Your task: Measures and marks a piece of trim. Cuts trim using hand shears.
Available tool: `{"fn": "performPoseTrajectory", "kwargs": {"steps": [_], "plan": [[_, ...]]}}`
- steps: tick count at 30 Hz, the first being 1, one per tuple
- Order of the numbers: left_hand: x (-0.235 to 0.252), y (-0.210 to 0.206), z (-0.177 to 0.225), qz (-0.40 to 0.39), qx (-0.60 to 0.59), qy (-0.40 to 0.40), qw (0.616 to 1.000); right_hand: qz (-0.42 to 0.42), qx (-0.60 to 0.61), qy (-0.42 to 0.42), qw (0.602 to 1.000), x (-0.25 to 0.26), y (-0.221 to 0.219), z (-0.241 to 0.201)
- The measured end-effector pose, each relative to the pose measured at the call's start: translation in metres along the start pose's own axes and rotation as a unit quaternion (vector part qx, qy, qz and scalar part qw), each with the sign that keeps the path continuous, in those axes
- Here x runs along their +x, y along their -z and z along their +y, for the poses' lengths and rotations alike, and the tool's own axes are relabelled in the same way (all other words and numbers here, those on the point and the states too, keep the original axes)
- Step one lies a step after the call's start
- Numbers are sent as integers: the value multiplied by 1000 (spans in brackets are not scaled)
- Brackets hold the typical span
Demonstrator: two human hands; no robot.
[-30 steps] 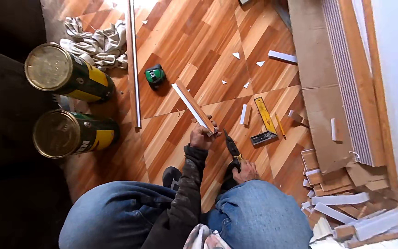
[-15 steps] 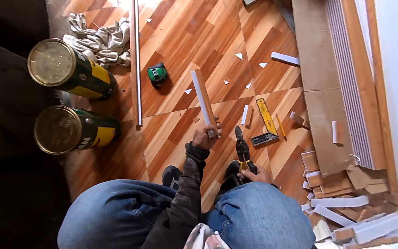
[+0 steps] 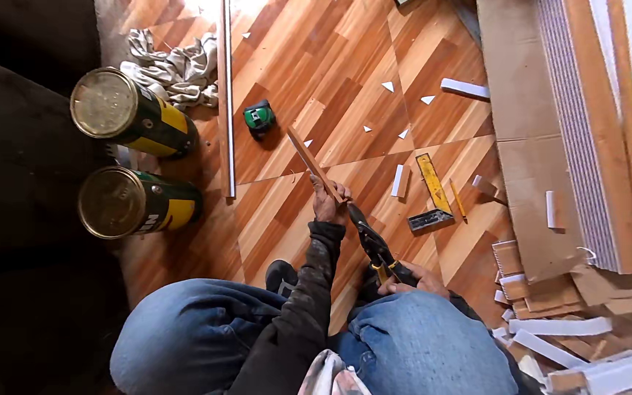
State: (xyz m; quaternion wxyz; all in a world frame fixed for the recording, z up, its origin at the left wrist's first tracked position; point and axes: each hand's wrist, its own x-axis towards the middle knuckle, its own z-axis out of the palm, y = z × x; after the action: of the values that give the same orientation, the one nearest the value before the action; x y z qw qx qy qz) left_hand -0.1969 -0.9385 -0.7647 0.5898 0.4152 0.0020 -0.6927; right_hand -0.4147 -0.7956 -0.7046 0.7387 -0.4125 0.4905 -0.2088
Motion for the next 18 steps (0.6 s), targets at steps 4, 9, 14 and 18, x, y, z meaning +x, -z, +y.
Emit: {"fn": "performPoseTrajectory", "kwargs": {"steps": [4, 9, 14, 18], "plan": [[-2, -2, 1, 5, -8, -11, 1000, -6, 5, -2, 1000, 5, -5, -3], [-4, 0, -3, -2, -15, -32, 999, -11, 21, -10, 1000, 9, -11, -8], [-6, 1, -4, -53, -24, -57, 997, -10, 33, -1, 999, 11, -14, -9], [-3, 5, -3, -85, -29, -57, 994, 2, 55, 4, 998, 12, -20, -10]]}}
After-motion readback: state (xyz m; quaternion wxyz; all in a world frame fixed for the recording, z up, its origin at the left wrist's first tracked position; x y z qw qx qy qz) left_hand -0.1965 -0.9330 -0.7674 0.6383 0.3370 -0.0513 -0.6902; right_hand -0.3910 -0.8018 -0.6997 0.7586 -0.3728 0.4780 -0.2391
